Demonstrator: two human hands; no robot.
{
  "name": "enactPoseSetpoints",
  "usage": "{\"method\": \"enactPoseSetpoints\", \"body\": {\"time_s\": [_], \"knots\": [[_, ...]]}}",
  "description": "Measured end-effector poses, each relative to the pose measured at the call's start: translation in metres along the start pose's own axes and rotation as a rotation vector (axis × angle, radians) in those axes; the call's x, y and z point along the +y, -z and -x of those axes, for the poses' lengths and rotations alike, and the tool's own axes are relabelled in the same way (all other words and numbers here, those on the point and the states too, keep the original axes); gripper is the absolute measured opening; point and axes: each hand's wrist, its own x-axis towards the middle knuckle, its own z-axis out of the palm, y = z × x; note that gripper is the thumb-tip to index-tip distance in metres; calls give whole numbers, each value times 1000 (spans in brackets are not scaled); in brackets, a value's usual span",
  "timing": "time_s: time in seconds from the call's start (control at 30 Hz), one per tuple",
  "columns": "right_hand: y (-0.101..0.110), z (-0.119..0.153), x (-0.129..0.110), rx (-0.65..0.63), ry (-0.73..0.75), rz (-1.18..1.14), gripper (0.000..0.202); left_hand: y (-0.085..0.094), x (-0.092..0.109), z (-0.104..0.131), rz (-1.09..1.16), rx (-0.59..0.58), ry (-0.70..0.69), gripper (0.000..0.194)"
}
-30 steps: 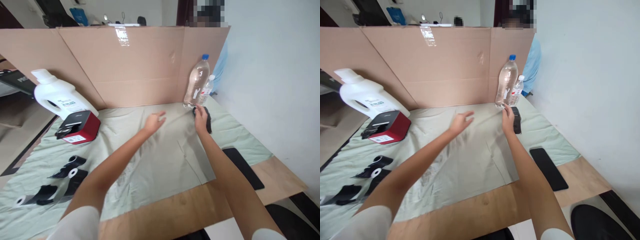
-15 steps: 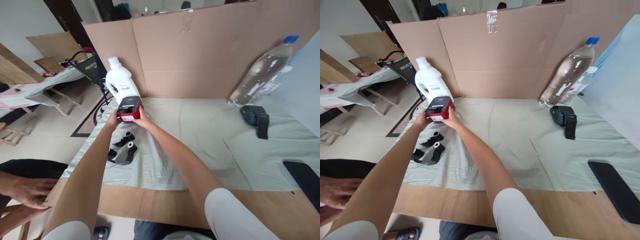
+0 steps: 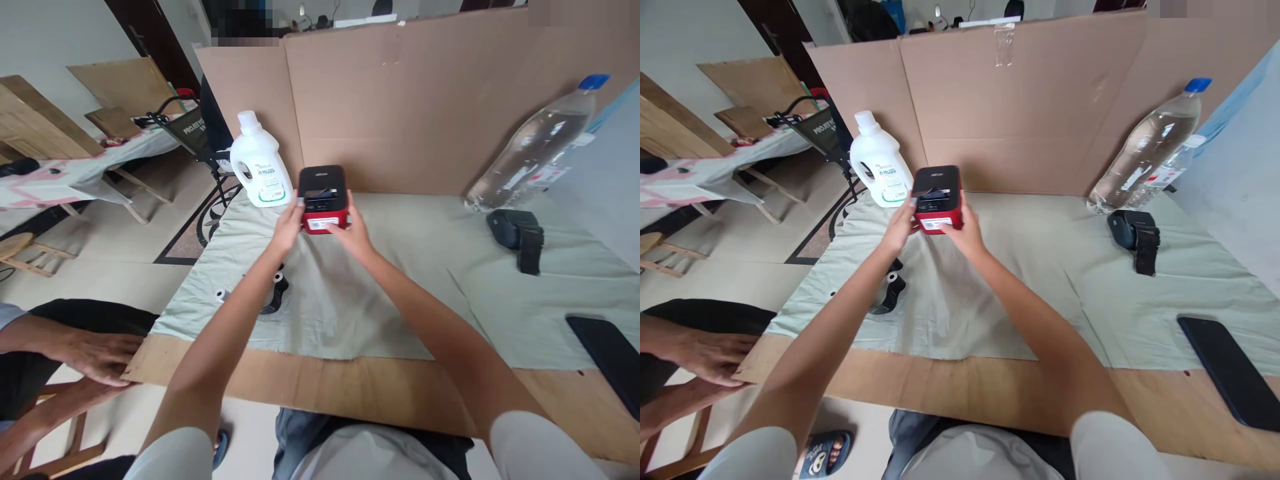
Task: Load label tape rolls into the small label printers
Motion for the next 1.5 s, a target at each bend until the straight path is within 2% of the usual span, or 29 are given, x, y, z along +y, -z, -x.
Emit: {"method": "enactPoseSetpoints", "body": {"time_s": [0.1, 0.23, 0.33, 0.47, 0.6, 0.77, 1.17, 1.5], "knots": [[63, 41, -15, 66, 4, 86, 101, -56, 0, 38, -62, -72, -140, 56], [122, 102, -17, 119, -90, 178, 97, -119, -11, 85, 16, -164, -96, 57], [149, 133, -10, 116, -149, 181, 98, -149, -22, 109, 66, -210, -54, 57], [168, 150, 2, 150, -169, 179, 99, -171, -34, 125, 83, -224, -45, 58], [173, 154, 14, 170, -155, 184, 100, -177, -39, 127, 66, -222, -57, 62], [170, 157, 22, 162, -140, 197, 100, -171, -42, 126, 47, -214, -83, 63], [155, 158, 10, 86, -94, 305, 94, -146, -44, 130, 31, -147, -116, 60], [153, 158, 13, 44, -67, 311, 91, -142, -49, 129, 27, -137, -80, 60]]}}
